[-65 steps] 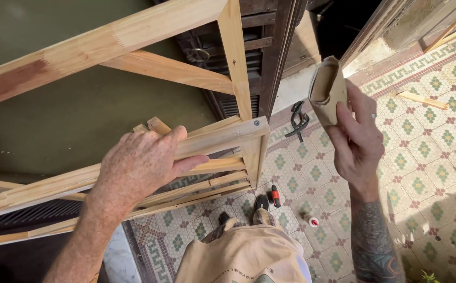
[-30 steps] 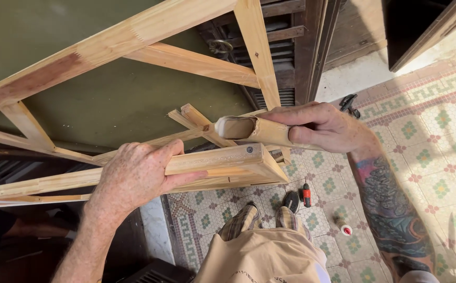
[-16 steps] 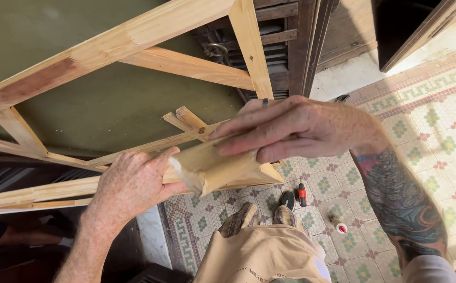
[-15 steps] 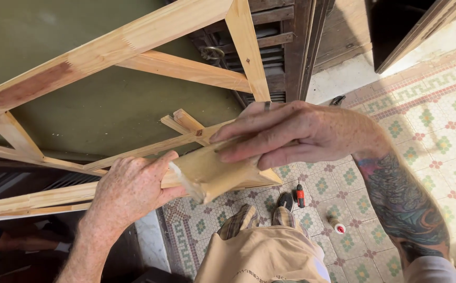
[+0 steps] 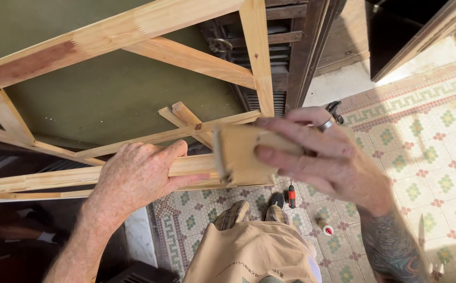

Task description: Sanding a wooden lattice frame with a sanding block to smooth the surface

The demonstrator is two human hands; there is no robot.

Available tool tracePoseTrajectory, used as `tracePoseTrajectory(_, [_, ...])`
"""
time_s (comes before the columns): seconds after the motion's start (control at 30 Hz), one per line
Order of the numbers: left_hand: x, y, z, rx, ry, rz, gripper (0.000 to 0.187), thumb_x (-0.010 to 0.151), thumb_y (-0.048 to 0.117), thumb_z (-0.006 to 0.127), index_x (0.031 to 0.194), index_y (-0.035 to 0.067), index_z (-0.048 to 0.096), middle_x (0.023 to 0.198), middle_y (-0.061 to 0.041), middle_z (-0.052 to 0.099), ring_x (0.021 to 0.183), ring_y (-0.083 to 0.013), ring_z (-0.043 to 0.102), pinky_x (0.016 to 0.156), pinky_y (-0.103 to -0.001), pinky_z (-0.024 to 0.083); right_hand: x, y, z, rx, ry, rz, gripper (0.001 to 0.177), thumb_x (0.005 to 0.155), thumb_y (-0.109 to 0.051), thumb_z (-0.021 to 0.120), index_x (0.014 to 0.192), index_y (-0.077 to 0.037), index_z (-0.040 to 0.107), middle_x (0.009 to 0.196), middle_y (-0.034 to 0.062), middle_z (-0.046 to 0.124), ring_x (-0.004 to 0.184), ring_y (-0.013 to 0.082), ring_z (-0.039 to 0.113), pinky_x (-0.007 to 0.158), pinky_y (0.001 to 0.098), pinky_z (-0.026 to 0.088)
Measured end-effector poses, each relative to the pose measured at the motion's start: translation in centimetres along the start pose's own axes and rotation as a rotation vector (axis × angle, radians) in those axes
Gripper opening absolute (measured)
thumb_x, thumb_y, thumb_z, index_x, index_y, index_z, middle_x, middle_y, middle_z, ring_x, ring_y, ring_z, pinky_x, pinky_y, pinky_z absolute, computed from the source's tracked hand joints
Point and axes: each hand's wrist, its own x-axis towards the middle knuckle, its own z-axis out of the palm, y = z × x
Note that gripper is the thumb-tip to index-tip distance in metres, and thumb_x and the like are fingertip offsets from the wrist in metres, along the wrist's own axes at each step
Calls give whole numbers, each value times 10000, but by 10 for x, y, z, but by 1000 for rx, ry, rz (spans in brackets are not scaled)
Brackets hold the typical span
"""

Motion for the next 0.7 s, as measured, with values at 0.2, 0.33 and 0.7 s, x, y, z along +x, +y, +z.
tracePoseTrajectory(0.2, [-3,1,1,55,17,-26,702,875,857,625,790,167,524,425,-61,555,519,-439,606,525,-495,502,-20,-1,8,-184,5,-55,414,1006,-301,682,1390,-170,601,1495,222,551,1332,370,562,1158,491,469])
tracePoseTrajectory(0.33, [3,5,-9,-59,-89,-34,615,872,797,619,909,183,611,548,-67,653,612,-430,646,577,-520,514,-9,-46,3,-275,54,-104,325,1025,-159,705,1339,-216,645,1431,124,565,1197,318,505,959,432,550])
tracePoseTrajectory(0.7, [40,77,-61,-741,-117,275,337,1002,298,591,1303,152,546,1299,-54,741,1018,-311,741,752,-461,547,-143,-43,23,-5,381,392,410,1030,-107,579,1431,-49,519,1513,369,509,1349,442,562,1161,548,465])
